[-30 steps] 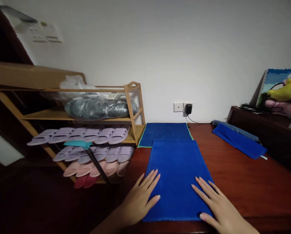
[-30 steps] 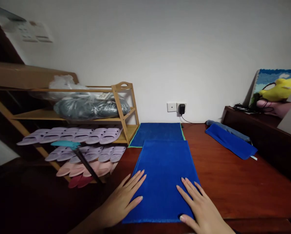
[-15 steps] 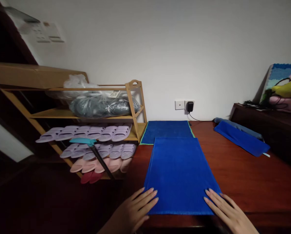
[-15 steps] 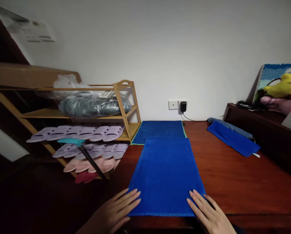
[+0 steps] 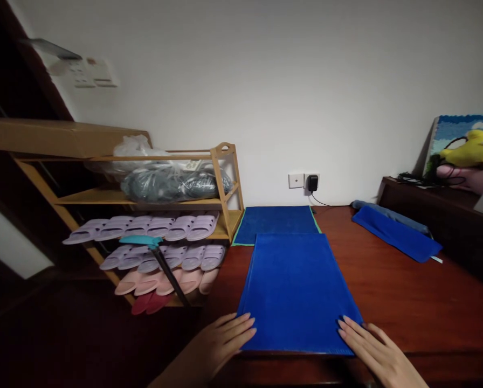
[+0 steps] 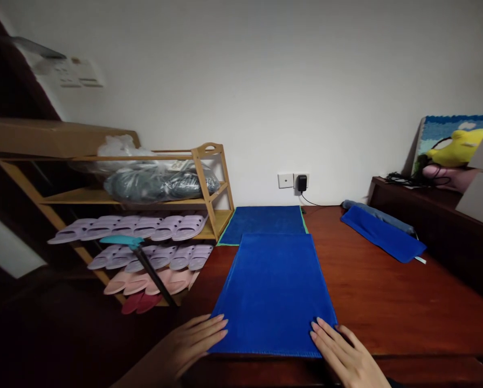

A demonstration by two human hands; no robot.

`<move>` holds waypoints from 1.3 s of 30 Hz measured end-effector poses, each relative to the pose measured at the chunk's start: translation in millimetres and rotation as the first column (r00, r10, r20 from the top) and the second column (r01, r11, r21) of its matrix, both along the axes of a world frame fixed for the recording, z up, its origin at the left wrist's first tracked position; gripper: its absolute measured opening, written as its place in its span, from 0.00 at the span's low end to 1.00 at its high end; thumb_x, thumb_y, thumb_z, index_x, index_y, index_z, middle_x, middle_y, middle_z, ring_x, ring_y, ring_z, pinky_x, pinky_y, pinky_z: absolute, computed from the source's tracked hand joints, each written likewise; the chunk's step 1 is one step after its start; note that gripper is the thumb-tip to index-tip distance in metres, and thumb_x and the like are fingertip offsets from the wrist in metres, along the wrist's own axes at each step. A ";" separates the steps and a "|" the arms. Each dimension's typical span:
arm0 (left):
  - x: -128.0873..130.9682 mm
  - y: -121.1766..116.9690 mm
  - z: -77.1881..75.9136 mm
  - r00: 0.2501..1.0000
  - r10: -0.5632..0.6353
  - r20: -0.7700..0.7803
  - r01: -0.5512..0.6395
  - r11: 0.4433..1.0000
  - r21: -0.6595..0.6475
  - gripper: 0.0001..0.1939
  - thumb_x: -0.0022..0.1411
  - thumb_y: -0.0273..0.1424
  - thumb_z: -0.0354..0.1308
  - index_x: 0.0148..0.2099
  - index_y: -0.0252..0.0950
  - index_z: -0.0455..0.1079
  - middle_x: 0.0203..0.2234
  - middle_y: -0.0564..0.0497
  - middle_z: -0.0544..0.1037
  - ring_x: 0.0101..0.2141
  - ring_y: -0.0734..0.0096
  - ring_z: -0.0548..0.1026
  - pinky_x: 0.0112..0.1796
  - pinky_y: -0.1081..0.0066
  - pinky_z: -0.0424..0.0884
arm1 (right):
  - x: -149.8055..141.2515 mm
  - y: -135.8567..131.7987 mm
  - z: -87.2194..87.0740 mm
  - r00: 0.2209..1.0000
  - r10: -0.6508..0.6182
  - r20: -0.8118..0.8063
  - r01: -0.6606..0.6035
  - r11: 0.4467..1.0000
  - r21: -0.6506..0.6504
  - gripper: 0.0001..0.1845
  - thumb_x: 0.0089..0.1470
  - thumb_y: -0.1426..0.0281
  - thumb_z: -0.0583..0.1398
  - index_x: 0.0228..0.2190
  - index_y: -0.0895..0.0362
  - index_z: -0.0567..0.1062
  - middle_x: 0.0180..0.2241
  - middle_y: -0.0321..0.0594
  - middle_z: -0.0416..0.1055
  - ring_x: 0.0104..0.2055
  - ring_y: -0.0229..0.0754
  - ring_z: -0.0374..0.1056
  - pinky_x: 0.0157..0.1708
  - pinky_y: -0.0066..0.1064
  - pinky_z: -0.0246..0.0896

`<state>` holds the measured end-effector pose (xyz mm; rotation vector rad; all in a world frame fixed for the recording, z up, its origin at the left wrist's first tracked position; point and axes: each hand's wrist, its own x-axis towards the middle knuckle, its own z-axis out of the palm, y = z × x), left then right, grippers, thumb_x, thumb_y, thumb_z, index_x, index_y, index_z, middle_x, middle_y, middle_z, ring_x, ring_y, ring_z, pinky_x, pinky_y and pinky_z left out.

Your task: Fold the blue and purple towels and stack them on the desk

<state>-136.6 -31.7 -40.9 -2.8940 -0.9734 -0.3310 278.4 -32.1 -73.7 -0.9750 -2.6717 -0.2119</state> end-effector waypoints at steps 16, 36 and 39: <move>-19.1 -5.0 5.6 0.998 0.025 -0.065 -0.016 0.990 0.142 0.31 0.63 0.19 0.42 0.66 0.44 0.47 0.59 0.55 0.62 0.58 0.71 0.61 0.56 0.70 0.58 | 0.7 -5.5 12.1 0.993 0.120 -0.017 -0.109 0.950 0.292 0.36 0.60 0.56 0.47 0.63 0.63 0.44 0.54 0.43 0.64 0.53 0.44 0.64 0.48 0.29 0.64; 22.7 48.9 -2.5 0.941 0.338 0.014 -0.337 0.940 -0.055 0.29 0.68 0.41 0.43 0.67 0.48 0.39 0.63 0.51 0.53 0.61 0.61 0.54 0.56 0.56 0.56 | -38.3 47.9 14.8 0.956 -0.289 -0.049 0.250 0.891 -0.379 0.33 0.58 0.51 0.48 0.62 0.40 0.43 0.65 0.33 0.37 0.66 0.48 0.35 0.60 0.52 0.41; 11.3 46.6 -8.1 0.933 0.359 -0.005 -0.358 0.930 -0.081 0.28 0.68 0.42 0.42 0.67 0.49 0.38 0.63 0.52 0.52 0.61 0.61 0.54 0.57 0.57 0.56 | -32.5 46.0 17.4 0.955 -0.296 -0.034 0.251 0.862 -0.439 0.33 0.58 0.51 0.47 0.61 0.39 0.42 0.65 0.32 0.35 0.66 0.47 0.33 0.62 0.52 0.35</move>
